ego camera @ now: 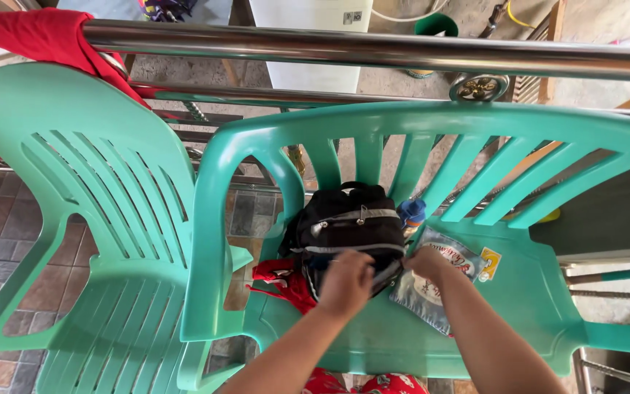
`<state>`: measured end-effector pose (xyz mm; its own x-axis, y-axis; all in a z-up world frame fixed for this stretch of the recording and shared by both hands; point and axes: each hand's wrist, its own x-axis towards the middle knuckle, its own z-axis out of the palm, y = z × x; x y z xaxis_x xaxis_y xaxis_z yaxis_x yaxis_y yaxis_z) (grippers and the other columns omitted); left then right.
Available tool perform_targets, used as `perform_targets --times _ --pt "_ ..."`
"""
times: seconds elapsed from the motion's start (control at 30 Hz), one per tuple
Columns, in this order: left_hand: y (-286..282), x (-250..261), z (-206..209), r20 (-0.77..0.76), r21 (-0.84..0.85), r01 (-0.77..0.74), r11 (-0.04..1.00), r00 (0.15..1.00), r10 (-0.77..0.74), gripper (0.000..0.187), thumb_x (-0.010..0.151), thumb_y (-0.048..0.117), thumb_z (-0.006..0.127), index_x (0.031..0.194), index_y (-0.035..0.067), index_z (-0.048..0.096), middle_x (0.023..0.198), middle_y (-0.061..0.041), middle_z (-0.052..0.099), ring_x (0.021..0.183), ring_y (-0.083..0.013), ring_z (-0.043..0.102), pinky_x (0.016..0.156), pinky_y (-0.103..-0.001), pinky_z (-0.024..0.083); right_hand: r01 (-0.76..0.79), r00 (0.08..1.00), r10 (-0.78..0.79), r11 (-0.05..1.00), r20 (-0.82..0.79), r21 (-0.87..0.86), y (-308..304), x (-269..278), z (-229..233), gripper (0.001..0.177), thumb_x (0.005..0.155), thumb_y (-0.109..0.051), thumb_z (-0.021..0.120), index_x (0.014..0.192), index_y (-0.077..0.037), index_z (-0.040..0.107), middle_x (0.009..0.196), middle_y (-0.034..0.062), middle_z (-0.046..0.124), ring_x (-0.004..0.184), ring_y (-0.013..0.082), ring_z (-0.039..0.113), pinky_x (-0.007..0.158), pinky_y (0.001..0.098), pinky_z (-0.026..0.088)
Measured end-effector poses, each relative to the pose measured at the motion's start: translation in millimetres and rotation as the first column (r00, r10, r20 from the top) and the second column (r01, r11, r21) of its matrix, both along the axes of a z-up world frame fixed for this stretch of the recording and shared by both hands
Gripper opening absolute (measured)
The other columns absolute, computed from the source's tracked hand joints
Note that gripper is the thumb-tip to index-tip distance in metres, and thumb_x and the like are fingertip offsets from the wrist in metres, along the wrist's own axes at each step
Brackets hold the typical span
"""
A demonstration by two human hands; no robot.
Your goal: The person organizes items on a plastic chair, putting stationary and a small bag into a larger backpack, then sweeps the balcony floor with a broom and handles a small mat.
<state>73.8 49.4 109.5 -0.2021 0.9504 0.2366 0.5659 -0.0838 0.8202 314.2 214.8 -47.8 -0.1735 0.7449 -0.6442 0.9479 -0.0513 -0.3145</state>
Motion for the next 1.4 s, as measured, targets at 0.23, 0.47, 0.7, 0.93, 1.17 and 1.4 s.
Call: perform_targets --times 0.23,0.47,0.7,0.93,1.17,1.4 --pt "43 28 -23 0.011 -0.362 0.151 0.920 0.987 -0.158 0.019 0.084 0.004 0.065 0.102 0.005 0.069 0.109 -0.017 0.066 0.104 -0.0416 0.065 0.089 -0.050 0.052 -0.272 0.957 0.288 0.930 -0.027 0.248 -47 -76 151 0.026 0.085 -0.027 0.067 0.094 -0.005 0.075 0.101 0.0216 0.075 0.100 0.0395 0.070 0.086 0.0482 0.056" --pt "57 31 -37 0.071 -0.258 0.112 0.960 0.993 -0.097 0.016 0.090 0.012 0.062 0.095 0.007 0.076 0.095 -0.023 0.071 0.094 -0.0435 0.067 0.083 -0.053 0.053 -0.038 0.943 0.119 0.966 -0.310 0.256 -59 -74 160 0.040 0.070 -0.016 0.076 0.106 -0.008 0.060 0.095 0.0173 0.072 0.089 0.0358 0.073 0.077 0.0488 0.058" --pt "52 -20 -20 0.147 -0.452 -0.146 0.880 0.961 0.235 0.014 0.084 0.021 0.071 0.088 0.009 0.076 0.084 -0.018 0.073 0.081 -0.0361 0.073 0.073 -0.045 0.057 -0.057 0.931 0.240 0.840 -0.276 0.540 -64 -66 122 0.018 0.087 -0.017 0.067 0.104 -0.013 0.063 0.109 0.0112 0.068 0.099 0.0401 0.067 0.080 0.0514 0.055" --pt "7 -148 -170 -0.002 -0.574 -0.438 0.692 0.846 0.533 0.028 0.082 0.033 0.080 0.083 0.005 0.073 0.085 -0.018 0.076 0.085 -0.0368 0.075 0.077 -0.047 0.058 -0.226 0.948 0.309 0.829 -0.082 0.512 -56 -91 174 0.068 0.072 -0.028 0.083 0.133 -0.016 0.055 0.139 0.0146 0.050 0.133 0.0393 0.046 0.107 0.0492 0.043" --pt "-18 -98 -118 -0.060 -0.505 -0.372 0.778 0.915 0.399 0.042 0.086 0.029 0.075 0.121 0.011 0.060 0.121 -0.021 0.066 0.112 -0.0420 0.064 0.094 -0.049 0.054 -0.484 0.875 0.462 0.812 0.146 0.326 -56 -168 188 0.125 0.063 -0.046 0.093 0.161 -0.013 0.022 0.153 0.0149 0.039 0.140 0.0391 0.036 0.106 0.0645 0.036" --pt "-55 -83 -36 -0.187 -0.555 -0.183 0.812 0.978 0.093 0.132 0.062 0.023 0.095 0.161 0.028 0.007 0.165 -0.018 0.010 0.152 -0.0416 0.020 0.117 -0.049 0.035 -0.444 0.858 0.508 0.805 -0.071 0.392 -112 -134 119 0.038 0.074 -0.010 0.069 0.111 -0.011 0.063 0.106 0.0126 0.068 0.107 0.0375 0.063 0.089 0.0525 0.051"
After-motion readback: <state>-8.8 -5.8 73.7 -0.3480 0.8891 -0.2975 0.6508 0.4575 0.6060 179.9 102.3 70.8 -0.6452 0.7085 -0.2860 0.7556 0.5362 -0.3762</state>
